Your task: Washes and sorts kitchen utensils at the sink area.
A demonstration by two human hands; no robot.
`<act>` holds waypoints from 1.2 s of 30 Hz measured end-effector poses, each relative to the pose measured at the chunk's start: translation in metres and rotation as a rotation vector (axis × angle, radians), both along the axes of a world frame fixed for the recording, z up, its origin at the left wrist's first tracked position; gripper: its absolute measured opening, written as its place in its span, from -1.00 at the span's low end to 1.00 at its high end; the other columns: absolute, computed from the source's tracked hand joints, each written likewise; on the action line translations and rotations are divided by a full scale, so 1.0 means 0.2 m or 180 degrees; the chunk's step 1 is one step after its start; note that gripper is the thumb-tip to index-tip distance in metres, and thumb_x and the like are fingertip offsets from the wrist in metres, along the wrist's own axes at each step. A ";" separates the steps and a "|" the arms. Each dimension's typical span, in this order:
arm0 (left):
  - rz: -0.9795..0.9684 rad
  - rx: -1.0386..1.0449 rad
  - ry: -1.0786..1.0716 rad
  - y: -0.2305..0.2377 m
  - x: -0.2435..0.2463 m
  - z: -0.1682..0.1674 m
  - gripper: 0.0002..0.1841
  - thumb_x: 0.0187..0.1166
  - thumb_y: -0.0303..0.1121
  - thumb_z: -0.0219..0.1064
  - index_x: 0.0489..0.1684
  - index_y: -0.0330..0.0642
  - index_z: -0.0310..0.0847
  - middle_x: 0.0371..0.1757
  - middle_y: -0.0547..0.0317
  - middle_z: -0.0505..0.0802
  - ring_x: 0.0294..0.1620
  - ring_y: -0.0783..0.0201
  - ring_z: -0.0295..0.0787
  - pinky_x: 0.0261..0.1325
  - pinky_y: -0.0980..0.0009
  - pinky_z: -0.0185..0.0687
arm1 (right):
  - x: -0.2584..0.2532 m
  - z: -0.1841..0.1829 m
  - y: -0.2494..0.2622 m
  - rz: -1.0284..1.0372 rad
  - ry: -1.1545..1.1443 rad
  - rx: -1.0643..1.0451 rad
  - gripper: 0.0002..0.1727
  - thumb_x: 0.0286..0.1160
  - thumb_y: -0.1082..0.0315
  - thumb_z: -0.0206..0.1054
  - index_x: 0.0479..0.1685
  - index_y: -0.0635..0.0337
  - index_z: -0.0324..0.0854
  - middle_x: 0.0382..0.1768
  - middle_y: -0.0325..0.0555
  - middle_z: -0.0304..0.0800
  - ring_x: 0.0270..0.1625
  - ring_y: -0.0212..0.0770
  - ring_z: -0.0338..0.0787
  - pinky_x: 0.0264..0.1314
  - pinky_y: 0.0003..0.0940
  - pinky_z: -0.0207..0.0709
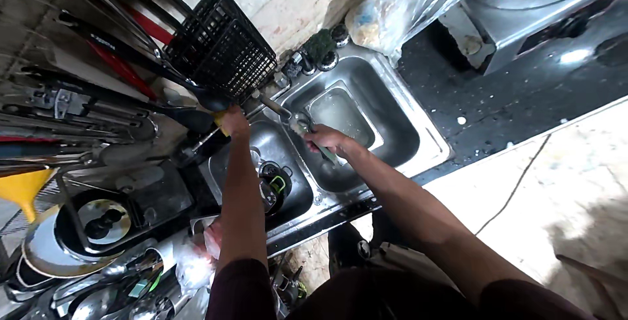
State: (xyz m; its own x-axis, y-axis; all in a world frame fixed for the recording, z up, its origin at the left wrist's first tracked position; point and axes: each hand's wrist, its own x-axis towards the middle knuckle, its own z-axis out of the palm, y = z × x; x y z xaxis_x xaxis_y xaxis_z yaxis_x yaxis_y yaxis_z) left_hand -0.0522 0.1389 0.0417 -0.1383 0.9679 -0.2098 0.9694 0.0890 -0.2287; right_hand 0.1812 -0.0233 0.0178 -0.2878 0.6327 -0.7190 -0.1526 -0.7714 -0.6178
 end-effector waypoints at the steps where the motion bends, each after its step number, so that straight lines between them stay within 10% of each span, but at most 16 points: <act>1: -0.0111 -0.0003 0.0049 0.01 -0.01 -0.01 -0.48 0.58 -0.54 0.21 0.59 -0.13 0.50 0.31 -0.40 0.75 0.31 -0.43 0.71 0.20 -0.39 0.62 | 0.00 0.01 -0.02 0.0002 0.0034 -0.0009 -0.62 0.80 0.07 0.21 0.28 0.20 0.47 -0.38 -0.14 0.64 -0.45 -0.30 0.71 -0.35 -0.40 0.70; 10: -0.0395 0.0157 -0.0074 -0.07 -0.02 0.03 -0.33 0.53 -0.65 0.23 0.72 -0.10 0.33 0.48 -0.33 0.64 0.18 -0.40 0.78 0.02 -0.32 0.73 | 0.09 0.05 -0.31 0.0060 -0.0515 0.0283 -0.51 0.80 -0.15 0.10 0.05 0.09 0.68 -0.61 -0.32 0.46 -0.71 -0.45 0.36 -0.66 -0.53 0.32; 15: 0.0430 0.0536 -0.1995 -0.47 0.01 0.23 -0.54 0.70 -0.10 0.29 0.44 -0.19 0.60 0.22 -0.26 0.82 0.21 -0.26 0.78 0.28 -0.30 0.63 | 0.14 0.52 -0.45 -0.0556 -0.1579 0.1063 -0.48 0.82 -0.20 0.01 0.14 0.05 0.61 -0.51 -0.11 0.57 -0.60 -0.16 0.53 -0.56 -0.17 0.48; 18: 0.0760 0.0359 -0.3141 -0.82 0.05 0.23 -0.57 0.74 -0.11 0.23 0.33 -0.28 0.63 0.03 -0.21 0.85 0.05 -0.12 0.81 0.19 -0.15 0.70 | 0.03 0.49 -0.47 -0.0987 -0.2251 0.1711 -0.50 0.87 -0.14 -0.08 0.19 0.09 0.52 -0.56 -0.05 0.56 -0.68 -0.04 0.57 -0.67 -0.03 0.53; 22: 0.1028 0.0019 -0.3496 -1.30 0.16 0.19 -0.63 0.74 -0.18 0.24 0.34 -0.22 0.62 0.06 -0.17 0.83 0.04 -0.06 0.80 0.15 -0.09 0.73 | 0.00 0.03 -0.54 0.0539 -0.1805 0.0798 -0.56 0.77 -0.03 0.14 0.21 0.15 0.61 -0.29 0.03 0.68 -0.40 -0.07 0.67 -0.34 -0.06 0.60; 24: 0.1026 0.0069 -0.3476 -1.50 0.14 0.26 -0.64 0.72 -0.22 0.27 0.30 -0.29 0.65 0.07 -0.13 0.86 0.09 0.04 0.84 0.26 0.02 0.75 | 0.01 0.11 -0.55 0.0742 -0.1975 0.0835 -0.53 0.77 0.03 0.19 0.33 0.22 0.63 0.04 0.29 0.77 -0.06 0.19 0.78 0.04 0.25 0.63; 27: 0.1221 0.0359 -0.3405 -1.84 0.02 0.37 -0.65 0.75 -0.23 0.21 0.30 -0.25 0.69 0.06 -0.02 0.90 0.08 0.16 0.87 0.30 0.13 0.76 | 0.05 0.46 -0.57 0.0309 -0.2159 0.1725 -0.51 0.83 0.13 0.08 0.48 0.30 0.55 0.24 0.30 0.74 0.18 0.14 0.78 0.33 0.17 0.61; 32: 0.2028 0.0976 -0.3804 -2.36 -0.08 0.40 -0.66 0.76 -0.29 0.15 0.26 -0.31 0.69 -0.04 -0.06 0.89 -0.05 0.14 0.88 0.20 0.09 0.79 | 0.07 0.32 -0.56 0.0909 -0.1926 0.1565 -0.59 0.88 0.07 -0.05 0.17 0.23 0.53 -0.42 -0.23 0.54 -0.51 -0.40 0.49 -0.42 -0.40 0.51; 36: 0.2520 0.1256 -0.4162 -2.62 -0.07 0.42 -0.63 0.79 -0.22 0.17 0.28 -0.32 0.68 -0.02 -0.04 0.91 0.00 0.16 0.89 0.26 0.10 0.77 | -0.14 0.44 -0.74 0.1445 -0.0953 0.1366 -0.55 0.90 0.02 -0.07 0.28 0.22 0.47 -0.50 -0.33 0.36 -0.60 -0.40 0.36 -0.52 -0.38 0.41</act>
State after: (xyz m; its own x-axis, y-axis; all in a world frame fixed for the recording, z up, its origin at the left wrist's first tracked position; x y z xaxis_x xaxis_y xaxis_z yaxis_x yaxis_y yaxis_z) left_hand -0.0656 -0.3858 0.1251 -0.5477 0.7613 -0.3470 0.1506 0.4977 0.8542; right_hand 0.1532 -0.1711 0.1063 -0.4195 0.7428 -0.5217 0.3522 -0.3965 -0.8478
